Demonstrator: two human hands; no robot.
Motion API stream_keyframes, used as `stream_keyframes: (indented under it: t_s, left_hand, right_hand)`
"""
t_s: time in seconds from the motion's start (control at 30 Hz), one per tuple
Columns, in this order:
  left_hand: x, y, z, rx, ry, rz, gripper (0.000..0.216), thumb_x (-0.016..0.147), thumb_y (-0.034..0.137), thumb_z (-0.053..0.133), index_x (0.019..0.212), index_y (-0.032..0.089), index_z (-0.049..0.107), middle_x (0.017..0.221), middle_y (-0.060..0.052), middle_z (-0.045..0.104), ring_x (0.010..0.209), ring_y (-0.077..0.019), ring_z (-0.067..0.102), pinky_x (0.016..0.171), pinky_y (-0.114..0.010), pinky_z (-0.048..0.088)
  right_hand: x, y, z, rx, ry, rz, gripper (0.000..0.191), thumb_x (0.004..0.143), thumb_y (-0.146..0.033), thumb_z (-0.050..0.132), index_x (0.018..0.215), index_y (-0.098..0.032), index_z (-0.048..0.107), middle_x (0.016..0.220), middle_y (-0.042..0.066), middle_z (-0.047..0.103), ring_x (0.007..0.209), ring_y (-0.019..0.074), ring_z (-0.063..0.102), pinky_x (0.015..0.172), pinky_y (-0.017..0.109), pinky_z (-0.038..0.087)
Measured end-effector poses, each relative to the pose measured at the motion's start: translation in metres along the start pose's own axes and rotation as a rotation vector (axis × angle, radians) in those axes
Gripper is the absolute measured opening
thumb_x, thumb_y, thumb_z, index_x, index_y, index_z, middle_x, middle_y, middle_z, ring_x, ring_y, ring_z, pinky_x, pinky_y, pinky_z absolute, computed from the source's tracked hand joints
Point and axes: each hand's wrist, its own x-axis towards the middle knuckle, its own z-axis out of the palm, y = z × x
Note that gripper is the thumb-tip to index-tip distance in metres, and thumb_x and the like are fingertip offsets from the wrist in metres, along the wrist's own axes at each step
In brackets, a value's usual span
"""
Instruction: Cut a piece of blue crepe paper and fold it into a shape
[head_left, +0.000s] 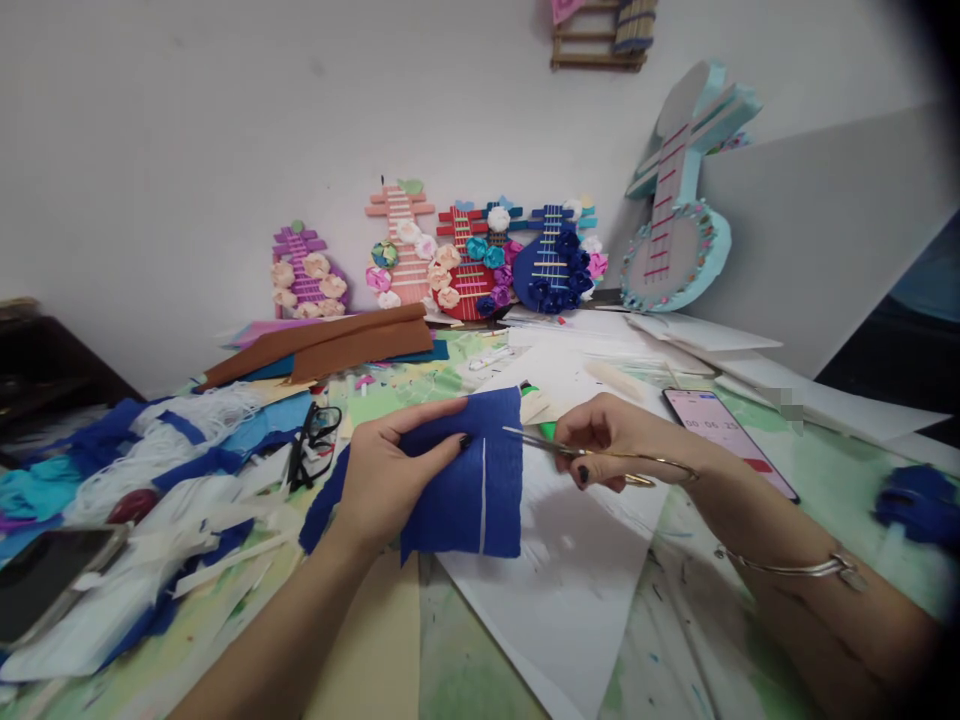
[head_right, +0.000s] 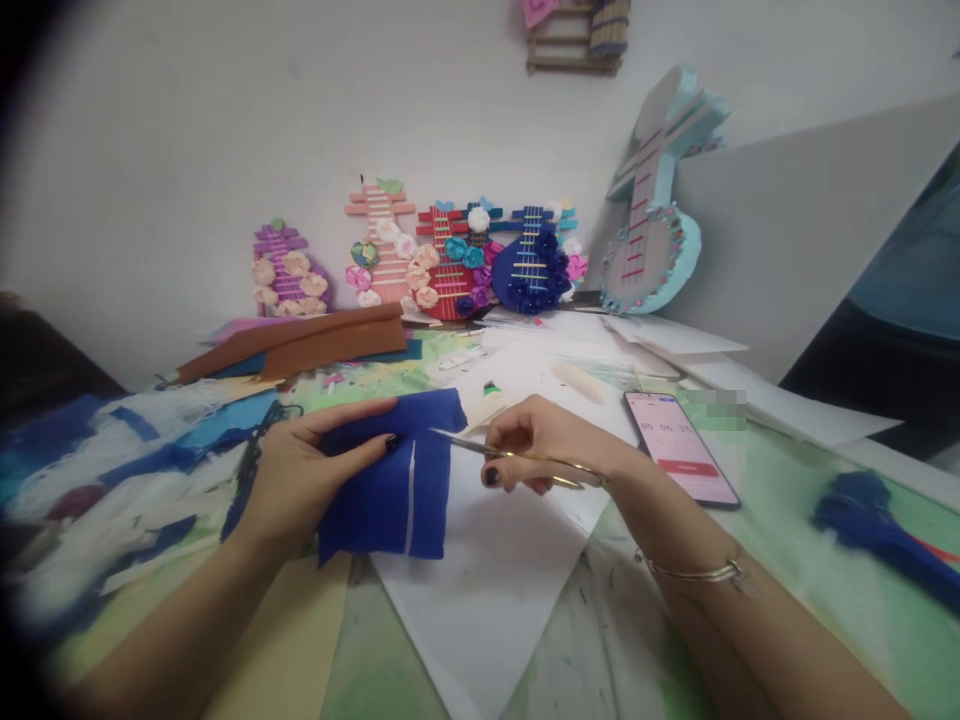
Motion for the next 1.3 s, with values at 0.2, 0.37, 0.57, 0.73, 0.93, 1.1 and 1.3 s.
stream_keyframes:
  t_s: [0.2,0.37,0.57,0.73,0.93,1.1,1.3]
  left_hand:
    - [-0.002,0.001,0.001,0.032,0.011,-0.002,0.032,0.071,0.024,0.072,0.103,0.023,0.073,0.101,-0.002,0.075,0.096,-0.0231,0.069,0.095,-0.036,0.051]
    - [-0.002,0.000,0.003,0.069,0.003,0.021,0.032,0.070,0.023,0.071,0.103,0.022,0.073,0.100,-0.002,0.075,0.093,-0.0223,0.070,0.090,-0.033,0.054]
    - [-0.003,-0.007,0.007,0.285,0.069,0.109,0.031,0.074,0.020,0.064,0.103,0.022,0.073,0.101,-0.002,0.075,0.092,-0.0220,0.071,0.089,-0.033,0.054]
    - [-0.007,-0.009,0.011,0.438,0.090,0.233,0.031,0.078,0.021,0.060,0.106,0.024,0.072,0.097,-0.001,0.075,0.078,-0.0201,0.073,0.072,-0.027,0.057]
    - [-0.010,0.000,0.010,0.310,0.055,0.217,0.030,0.076,0.023,0.064,0.105,0.022,0.072,0.104,-0.001,0.074,0.093,-0.0224,0.071,0.083,-0.030,0.056]
    - [-0.009,0.002,0.009,0.280,0.055,0.188,0.030,0.075,0.023,0.065,0.104,0.021,0.072,0.102,-0.002,0.074,0.093,-0.0226,0.071,0.087,-0.032,0.055]
    - [-0.007,0.006,0.007,0.184,-0.004,0.105,0.033,0.071,0.022,0.068,0.103,0.023,0.073,0.102,-0.002,0.074,0.096,-0.0228,0.069,0.091,-0.033,0.054]
  right_hand:
    - [-0.006,-0.005,-0.003,0.030,0.001,-0.055,0.026,0.073,-0.035,0.071,0.081,-0.012,0.064,0.062,-0.002,0.060,0.043,0.0036,0.047,0.036,0.013,0.033]
    - [-0.002,-0.004,0.004,0.015,-0.039,-0.040,0.026,0.072,-0.034,0.073,0.080,-0.012,0.064,0.062,-0.002,0.060,0.044,0.0034,0.047,0.037,0.012,0.037]
    - [-0.006,-0.007,0.006,0.182,-0.018,-0.124,0.032,0.073,-0.040,0.072,0.081,-0.011,0.062,0.062,-0.001,0.059,0.041,0.0032,0.047,0.033,0.012,0.034]
    - [0.002,-0.001,0.023,0.257,-0.144,-0.140,0.038,0.072,-0.046,0.072,0.082,-0.011,0.061,0.063,-0.001,0.059,0.042,0.0042,0.050,0.035,0.013,0.038]
    - [0.019,0.017,0.030,0.212,-0.161,-0.119,0.028,0.075,-0.037,0.070,0.083,-0.011,0.061,0.064,-0.002,0.059,0.043,0.0035,0.050,0.037,0.012,0.038]
    - [0.020,0.023,0.021,0.146,-0.127,-0.120,0.033,0.076,-0.042,0.069,0.085,-0.011,0.062,0.065,-0.002,0.058,0.043,0.0030,0.047,0.038,0.013,0.037]
    - [0.021,0.021,0.019,0.075,-0.074,-0.097,0.030,0.075,-0.039,0.070,0.082,-0.012,0.061,0.065,-0.003,0.056,0.048,0.0034,0.048,0.041,0.013,0.038]
